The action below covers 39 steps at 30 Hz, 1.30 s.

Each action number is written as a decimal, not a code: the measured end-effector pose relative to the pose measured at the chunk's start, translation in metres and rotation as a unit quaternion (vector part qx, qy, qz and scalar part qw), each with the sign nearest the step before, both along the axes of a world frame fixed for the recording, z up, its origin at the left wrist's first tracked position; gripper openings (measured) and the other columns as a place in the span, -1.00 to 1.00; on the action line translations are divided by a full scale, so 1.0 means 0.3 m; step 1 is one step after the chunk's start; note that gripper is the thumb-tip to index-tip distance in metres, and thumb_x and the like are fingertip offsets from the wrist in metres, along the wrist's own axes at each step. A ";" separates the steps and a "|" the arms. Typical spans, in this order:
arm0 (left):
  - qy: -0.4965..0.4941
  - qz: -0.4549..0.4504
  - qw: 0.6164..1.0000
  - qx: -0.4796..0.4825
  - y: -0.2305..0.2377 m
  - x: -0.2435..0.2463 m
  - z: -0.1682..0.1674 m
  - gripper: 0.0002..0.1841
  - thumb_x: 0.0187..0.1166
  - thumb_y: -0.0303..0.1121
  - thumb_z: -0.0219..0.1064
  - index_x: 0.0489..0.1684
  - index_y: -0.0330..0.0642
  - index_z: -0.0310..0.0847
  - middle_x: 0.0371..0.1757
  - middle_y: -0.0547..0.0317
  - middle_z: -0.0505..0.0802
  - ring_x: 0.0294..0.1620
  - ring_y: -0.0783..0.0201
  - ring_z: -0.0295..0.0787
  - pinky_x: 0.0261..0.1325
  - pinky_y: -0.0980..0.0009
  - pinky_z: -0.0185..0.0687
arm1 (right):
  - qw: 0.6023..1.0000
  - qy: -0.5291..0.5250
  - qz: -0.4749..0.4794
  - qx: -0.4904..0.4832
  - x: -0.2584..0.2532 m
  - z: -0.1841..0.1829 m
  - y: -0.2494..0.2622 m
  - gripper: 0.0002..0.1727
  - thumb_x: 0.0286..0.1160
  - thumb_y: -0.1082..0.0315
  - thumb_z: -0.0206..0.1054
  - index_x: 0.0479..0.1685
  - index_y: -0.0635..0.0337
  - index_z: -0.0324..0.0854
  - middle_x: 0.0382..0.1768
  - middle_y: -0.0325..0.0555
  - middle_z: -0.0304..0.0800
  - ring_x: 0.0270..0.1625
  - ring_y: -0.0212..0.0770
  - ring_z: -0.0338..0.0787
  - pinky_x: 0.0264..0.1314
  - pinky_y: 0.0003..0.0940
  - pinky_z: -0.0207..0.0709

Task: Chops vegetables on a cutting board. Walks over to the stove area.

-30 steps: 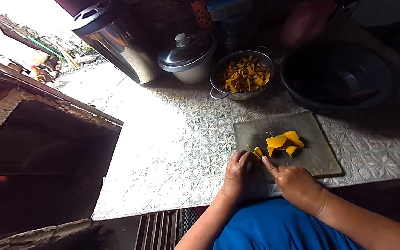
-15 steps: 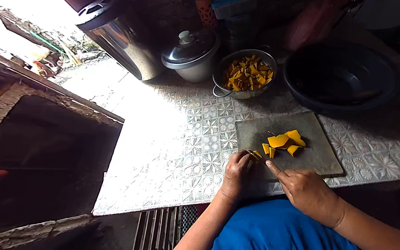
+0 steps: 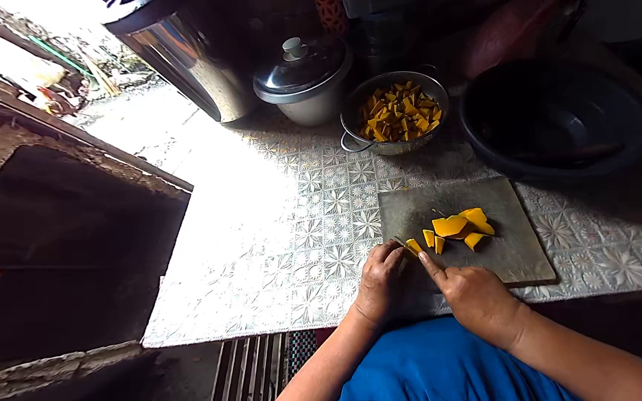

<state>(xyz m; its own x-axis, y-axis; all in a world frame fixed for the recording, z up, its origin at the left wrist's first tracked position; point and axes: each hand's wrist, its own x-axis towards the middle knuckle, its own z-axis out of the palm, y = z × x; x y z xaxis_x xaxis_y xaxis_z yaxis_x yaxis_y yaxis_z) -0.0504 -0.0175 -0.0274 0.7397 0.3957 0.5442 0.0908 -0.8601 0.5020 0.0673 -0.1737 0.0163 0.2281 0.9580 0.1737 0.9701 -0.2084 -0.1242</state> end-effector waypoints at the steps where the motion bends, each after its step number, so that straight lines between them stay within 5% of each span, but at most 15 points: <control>1: -0.001 0.000 1.000 0.001 0.001 0.001 -0.002 -0.85 0.36 -0.37 0.52 -0.25 -0.23 0.86 -0.07 -0.06 0.91 -0.07 0.20 0.87 0.04 0.46 0.77 | 1.000 0.016 0.001 0.002 0.010 -0.012 0.003 -0.32 0.25 0.60 0.30 0.55 0.23 0.62 -0.69 -0.02 0.67 -0.70 0.00 0.70 -0.66 -0.14 0.54; 10: 0.000 0.020 1.000 0.005 -0.005 0.029 0.019 -0.71 0.38 -0.49 0.40 0.04 -0.38 0.76 -0.01 -0.16 0.87 -0.18 0.16 0.85 -0.13 0.42 0.78 | 0.984 0.100 0.013 0.148 0.076 -0.046 -0.096 -0.45 0.43 0.36 0.10 0.40 0.21 0.74 -0.70 -0.16 0.66 -0.74 -0.15 0.62 -0.69 -0.22 0.50; 12: 0.026 0.021 0.999 0.019 -0.009 0.049 0.038 -0.63 0.39 -0.37 0.46 0.13 -0.35 0.76 0.12 -0.20 0.86 0.04 0.00 0.85 0.11 0.23 0.77 | 0.973 0.110 -0.007 0.204 0.099 -0.018 -0.120 -0.47 0.50 0.33 0.08 0.39 0.23 0.75 -0.69 -0.17 0.68 -0.75 -0.20 0.58 -0.69 -0.28 0.46; 14: 0.083 0.039 0.994 0.050 -0.020 0.082 0.056 -0.44 0.41 -0.02 0.50 0.27 -0.25 0.75 0.29 -0.20 0.82 0.30 -0.20 0.76 0.36 -0.05 0.63 | 0.966 0.115 -0.033 0.230 0.123 0.007 -0.142 -0.47 0.55 0.31 0.05 0.42 0.24 0.72 -0.67 -0.16 0.70 -0.74 -0.23 0.57 -0.68 -0.31 0.45; 16: 0.143 0.053 0.986 0.074 -0.037 0.125 0.068 -0.27 0.37 0.27 0.41 0.33 -0.16 0.75 0.34 -0.16 0.81 0.39 -0.29 0.70 0.32 -0.22 0.60 | 0.962 0.112 -0.055 0.244 0.146 0.011 -0.163 -0.47 0.56 0.30 0.05 0.43 0.25 0.71 -0.66 -0.13 0.72 -0.73 -0.22 0.57 -0.66 -0.31 0.46; 19: 0.200 0.075 0.972 0.095 -0.050 0.186 0.083 -0.29 0.31 0.36 0.40 0.16 -0.09 0.82 0.23 -0.10 0.85 0.31 -0.23 0.73 0.20 -0.15 0.64 | 0.955 0.109 -0.093 0.258 0.182 0.000 -0.197 -0.46 0.53 0.30 0.07 0.42 0.25 0.72 -0.65 -0.10 0.74 -0.73 -0.22 0.59 -0.64 -0.34 0.50; 26: 0.169 0.120 0.973 0.100 -0.003 0.194 0.054 -0.65 0.43 -0.04 0.41 -0.07 -0.11 0.84 0.19 -0.12 0.85 0.29 -0.26 0.74 0.16 -0.14 0.64 | 0.946 0.100 -0.145 0.272 0.255 -0.055 -0.280 -0.46 0.55 0.28 0.06 0.41 0.30 0.72 -0.51 0.02 0.86 -0.66 -0.14 0.69 -0.57 -0.27 0.55; 29: 0.142 0.122 0.974 0.129 0.062 0.174 0.032 -0.72 0.43 -0.17 0.38 -0.18 -0.20 0.83 0.05 -0.17 0.87 0.06 -0.22 0.82 0.05 -0.02 0.73 | 0.940 0.096 -0.163 0.282 0.294 -0.091 -0.311 -0.46 0.55 0.30 0.07 0.41 0.35 0.70 -0.49 0.09 0.87 -0.64 -0.09 0.72 -0.53 -0.23 0.58; 33: 0.170 0.088 0.979 0.064 0.105 0.157 0.069 -0.67 0.52 -0.27 0.35 -0.04 -0.42 0.75 0.02 -0.31 0.82 0.07 -0.24 0.82 0.16 0.01 0.74 | 0.934 0.095 -0.191 0.288 0.334 -0.153 -0.329 -0.46 0.52 0.33 0.09 0.40 0.43 0.67 -0.46 0.21 0.87 -0.61 0.02 0.75 -0.46 -0.16 0.63; 39: 0.178 0.123 0.974 0.072 0.134 0.159 0.058 -0.72 0.46 -0.31 0.39 -0.06 -0.35 0.78 -0.06 -0.28 0.83 0.00 -0.23 0.83 0.06 0.00 0.76 | 0.925 0.097 -0.199 0.309 0.357 -0.163 -0.296 -0.47 0.55 0.34 0.11 0.42 0.44 0.66 -0.47 0.21 0.86 -0.62 -0.03 0.70 -0.47 -0.21 0.57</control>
